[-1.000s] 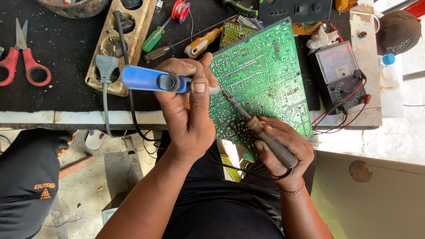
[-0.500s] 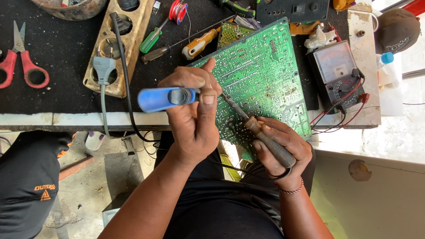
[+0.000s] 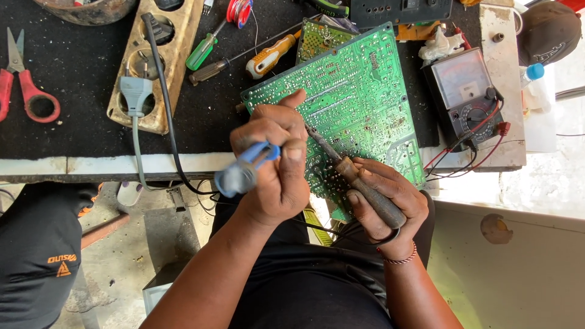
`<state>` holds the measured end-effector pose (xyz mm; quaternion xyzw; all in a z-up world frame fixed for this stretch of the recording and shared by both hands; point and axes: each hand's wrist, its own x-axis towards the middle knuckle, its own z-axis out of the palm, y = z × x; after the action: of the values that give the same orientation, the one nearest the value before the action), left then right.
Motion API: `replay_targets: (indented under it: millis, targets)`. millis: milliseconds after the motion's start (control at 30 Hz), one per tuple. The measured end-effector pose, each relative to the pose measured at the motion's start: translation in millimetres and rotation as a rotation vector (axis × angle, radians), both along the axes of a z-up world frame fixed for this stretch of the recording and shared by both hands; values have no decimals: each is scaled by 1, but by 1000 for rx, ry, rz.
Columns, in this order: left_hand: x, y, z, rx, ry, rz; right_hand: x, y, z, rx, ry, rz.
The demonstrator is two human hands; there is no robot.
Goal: Soldering and desoldering electronic components on a circuit board using a soldering iron and a desoldering pump.
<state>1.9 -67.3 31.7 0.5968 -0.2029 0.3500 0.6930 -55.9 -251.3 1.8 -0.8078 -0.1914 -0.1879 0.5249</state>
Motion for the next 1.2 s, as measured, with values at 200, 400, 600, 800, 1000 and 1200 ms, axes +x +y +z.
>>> replay_targets:
  millis: [200, 400, 600, 800, 1000, 1200]
  targets:
    - [-5, 29, 17, -111, 46, 51, -3, -1, -7, 88, 41, -27]
    - [-5, 74, 31, 231, 631, 159, -6, -8, -23, 191, 64, -80]
    - [6, 76, -4, 82, 950, -18, -2, -8, -26, 232, 73, -75]
    - [7, 75, -9, 115, 1022, -26, -4, -8, -26, 253, 116, -73]
    - [6, 75, -11, 169, 983, 1, -4, -8, -23, 221, 153, -77]
    - [6, 75, -11, 167, 970, -13, -4, -8, -23, 227, 169, -66]
